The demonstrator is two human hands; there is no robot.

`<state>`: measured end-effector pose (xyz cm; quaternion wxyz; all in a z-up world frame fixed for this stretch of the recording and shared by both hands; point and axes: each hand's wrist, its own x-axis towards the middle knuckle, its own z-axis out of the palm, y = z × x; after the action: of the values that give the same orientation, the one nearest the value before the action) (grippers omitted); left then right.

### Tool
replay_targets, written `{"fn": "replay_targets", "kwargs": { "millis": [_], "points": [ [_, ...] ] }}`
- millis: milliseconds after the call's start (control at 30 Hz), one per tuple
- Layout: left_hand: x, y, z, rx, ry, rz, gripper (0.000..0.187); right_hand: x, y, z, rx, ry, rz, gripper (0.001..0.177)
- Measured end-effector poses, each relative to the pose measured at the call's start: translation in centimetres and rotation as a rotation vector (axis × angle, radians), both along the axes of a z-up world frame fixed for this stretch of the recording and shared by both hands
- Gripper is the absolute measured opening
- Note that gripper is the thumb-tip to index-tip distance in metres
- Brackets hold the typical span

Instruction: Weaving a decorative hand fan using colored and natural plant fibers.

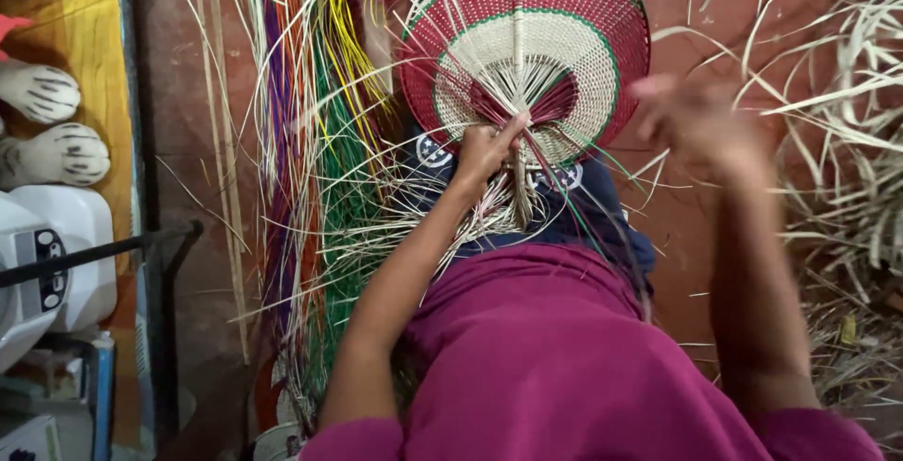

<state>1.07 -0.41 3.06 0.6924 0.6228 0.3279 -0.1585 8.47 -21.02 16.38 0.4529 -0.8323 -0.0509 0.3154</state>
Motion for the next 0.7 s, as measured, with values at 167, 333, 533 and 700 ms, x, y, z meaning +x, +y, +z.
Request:
{"fn": "replay_targets", "kwargs": {
  "millis": [167,333,533,700],
  "points": [
    [0.0,-0.2,-4.0,0.065,-0.081,0.013,0.049,1.2,0.1,-11.4,-0.645,-0.372,0.242,0.058],
    [-0.3,-0.2,-2.8,0.015,-0.098,0.028,0.048,0.9,0.0,-11.6,-0.492,-0.385,0.164,0.042],
    [0.7,-0.5,-3.4,0.065,-0.116,-0.018,0.049,-2.7,5.4,-11.9,-0.126,0.19,-0.122,0.042],
    [-0.3,0.0,-3.1,0.085,-0.093,-0.021,0.05,-4.1,7.5,-9.8,0.128,0.459,-0.372,0.033]
  ]
}}
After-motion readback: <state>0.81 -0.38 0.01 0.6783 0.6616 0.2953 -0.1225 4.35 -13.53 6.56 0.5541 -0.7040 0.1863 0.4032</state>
